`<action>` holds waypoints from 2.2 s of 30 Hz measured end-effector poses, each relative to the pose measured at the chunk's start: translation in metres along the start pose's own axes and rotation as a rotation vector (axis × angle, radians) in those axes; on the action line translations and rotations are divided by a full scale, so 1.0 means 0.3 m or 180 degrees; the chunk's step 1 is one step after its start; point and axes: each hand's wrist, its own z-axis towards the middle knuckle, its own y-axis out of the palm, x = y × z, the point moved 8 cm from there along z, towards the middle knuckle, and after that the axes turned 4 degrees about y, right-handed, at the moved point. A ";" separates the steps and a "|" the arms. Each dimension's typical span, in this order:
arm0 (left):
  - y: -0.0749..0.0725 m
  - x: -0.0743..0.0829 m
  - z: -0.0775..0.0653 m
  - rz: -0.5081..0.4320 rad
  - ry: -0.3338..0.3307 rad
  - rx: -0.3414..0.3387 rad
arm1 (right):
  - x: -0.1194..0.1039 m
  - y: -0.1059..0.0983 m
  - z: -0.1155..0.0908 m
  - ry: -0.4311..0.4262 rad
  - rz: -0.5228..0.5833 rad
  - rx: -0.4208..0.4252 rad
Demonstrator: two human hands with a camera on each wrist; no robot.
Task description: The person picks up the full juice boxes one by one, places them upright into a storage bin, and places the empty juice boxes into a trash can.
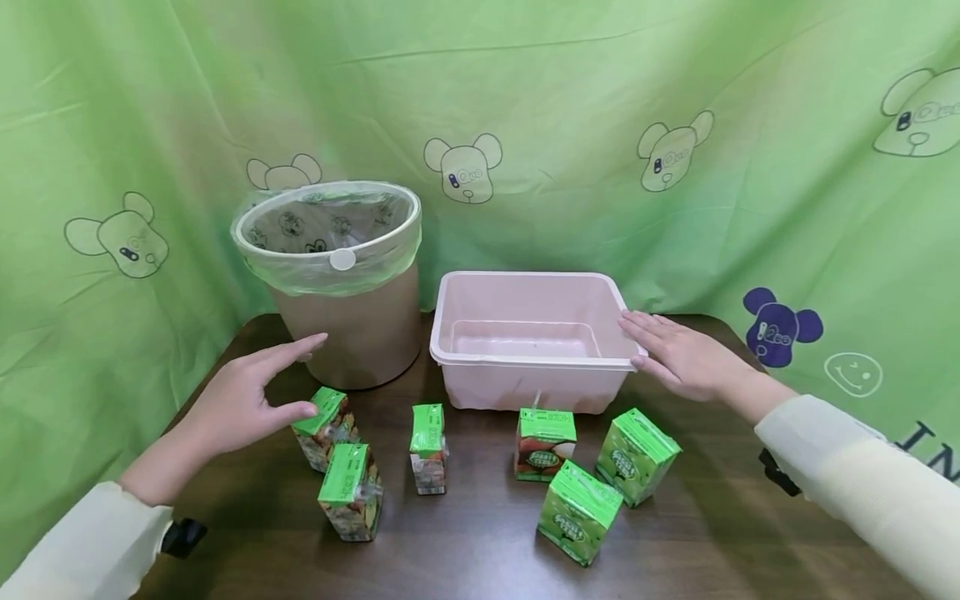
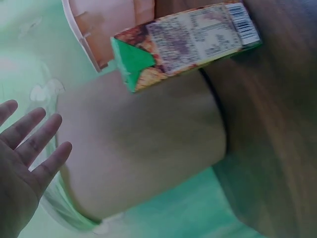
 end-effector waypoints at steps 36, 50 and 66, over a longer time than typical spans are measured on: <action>0.306 -0.222 -0.109 -0.3090 -0.0641 -0.0777 | 0.000 0.000 0.001 0.0143 0.0133 0.0050; 0.373 -0.228 -0.116 -0.3655 -0.0946 -0.1156 | 0.001 0.003 0.001 0.0093 0.0117 0.0069; 0.387 -0.236 -0.112 -0.3424 -0.1191 -0.1404 | 0.005 0.010 0.002 0.0147 0.0178 0.0050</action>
